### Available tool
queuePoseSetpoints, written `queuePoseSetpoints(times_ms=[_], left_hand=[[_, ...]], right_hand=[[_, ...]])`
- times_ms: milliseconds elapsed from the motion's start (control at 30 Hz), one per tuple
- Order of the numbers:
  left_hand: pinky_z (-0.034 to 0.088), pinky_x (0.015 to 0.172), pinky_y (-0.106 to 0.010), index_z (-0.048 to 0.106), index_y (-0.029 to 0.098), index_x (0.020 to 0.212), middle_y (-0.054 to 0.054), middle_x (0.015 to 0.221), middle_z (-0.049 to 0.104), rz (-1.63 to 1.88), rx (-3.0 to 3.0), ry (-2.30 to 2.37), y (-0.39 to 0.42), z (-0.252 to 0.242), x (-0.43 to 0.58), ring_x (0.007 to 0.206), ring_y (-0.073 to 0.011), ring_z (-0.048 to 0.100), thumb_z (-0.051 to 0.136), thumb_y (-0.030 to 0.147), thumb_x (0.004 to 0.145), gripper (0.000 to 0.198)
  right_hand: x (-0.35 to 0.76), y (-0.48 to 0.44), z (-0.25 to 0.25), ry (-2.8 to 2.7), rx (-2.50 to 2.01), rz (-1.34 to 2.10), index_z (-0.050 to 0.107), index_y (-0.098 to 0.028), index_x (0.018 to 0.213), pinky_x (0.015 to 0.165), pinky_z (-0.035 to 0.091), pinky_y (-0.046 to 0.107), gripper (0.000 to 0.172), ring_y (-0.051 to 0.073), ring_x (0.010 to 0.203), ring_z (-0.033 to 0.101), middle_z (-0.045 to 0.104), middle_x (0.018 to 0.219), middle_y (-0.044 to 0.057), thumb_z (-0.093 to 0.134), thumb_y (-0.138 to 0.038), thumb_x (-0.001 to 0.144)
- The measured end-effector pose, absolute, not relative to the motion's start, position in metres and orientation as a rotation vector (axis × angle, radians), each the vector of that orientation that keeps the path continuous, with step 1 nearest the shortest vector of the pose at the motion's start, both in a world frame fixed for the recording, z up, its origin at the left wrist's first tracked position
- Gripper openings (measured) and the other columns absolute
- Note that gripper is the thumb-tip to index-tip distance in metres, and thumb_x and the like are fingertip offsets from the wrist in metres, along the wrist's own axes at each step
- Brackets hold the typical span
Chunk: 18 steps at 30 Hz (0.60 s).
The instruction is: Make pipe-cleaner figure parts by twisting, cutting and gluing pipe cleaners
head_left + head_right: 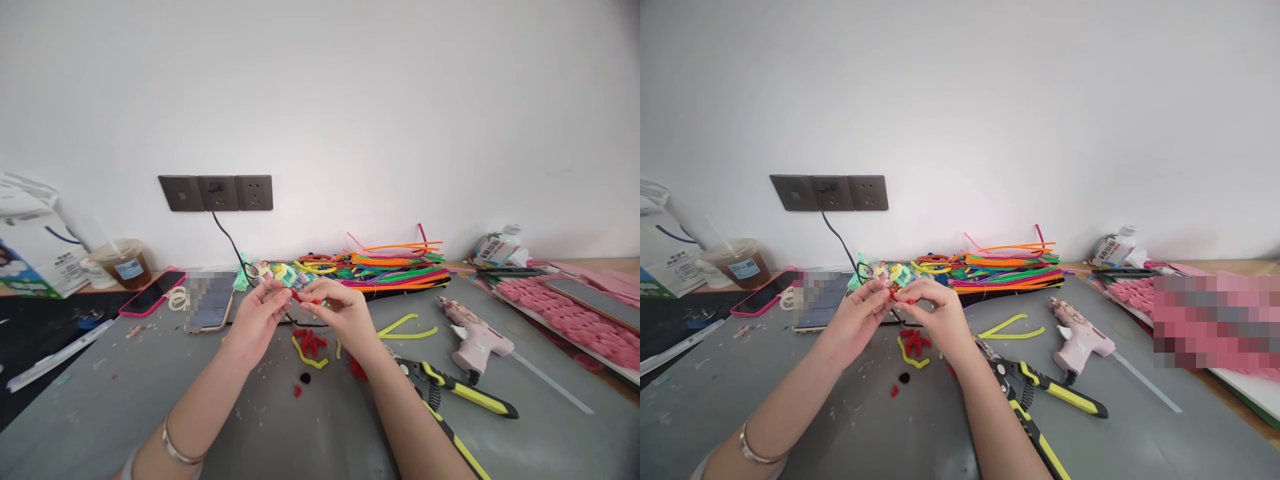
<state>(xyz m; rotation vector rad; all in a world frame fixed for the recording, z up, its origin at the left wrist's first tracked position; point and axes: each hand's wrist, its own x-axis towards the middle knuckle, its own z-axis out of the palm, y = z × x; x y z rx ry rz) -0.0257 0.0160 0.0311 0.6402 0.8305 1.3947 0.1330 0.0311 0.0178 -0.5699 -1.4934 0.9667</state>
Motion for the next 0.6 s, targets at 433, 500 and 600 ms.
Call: queuePoseSetpoints(times_ms=[433, 500, 600], left_hand=[[0.053, 0.066, -0.024, 0.078, 0.019, 0.083, -0.004, 0.084, 0.074, 1.163, 1.146, 1.027, 0.016, 0.03, -0.036, 0.072, -0.013, 0.061, 0.084, 0.035, 0.067, 0.023], [0.049, 0.061, -0.022, 0.079, 0.019, 0.081, -0.004, 0.081, 0.074, 1.119, 1.247, 1.073, 0.017, 0.031, -0.038, 0.068, -0.0124, 0.059, 0.082, 0.036, 0.069, 0.021], [0.046, 0.058, -0.02, 0.08, 0.018, 0.08, -0.003, 0.074, 0.073, 1.086, 1.355, 1.103, 0.018, 0.031, -0.039, 0.063, -0.011, 0.055, 0.08, 0.035, 0.071, 0.019]], right_hand=[[0.14, 0.029, 0.027, -1.431, -0.771, 1.15, 0.064, -0.02, 0.068, 0.057, 0.052, 0.028, 0.029, 0.018, 0.068, 0.065, 0.069, 0.071, 0.003, 0.076, -0.045, 0.076], [0.14, 0.029, 0.027, -1.455, -0.771, 1.175, 0.063, -0.02, 0.067, 0.059, 0.051, 0.028, 0.031, 0.017, 0.067, 0.063, 0.068, 0.069, 0.003, 0.075, -0.047, 0.076], [0.138, 0.03, 0.027, -1.466, -0.758, 1.203, 0.063, -0.02, 0.066, 0.062, 0.051, 0.029, 0.033, 0.015, 0.063, 0.061, 0.066, 0.066, 0.001, 0.076, -0.049, 0.075]])
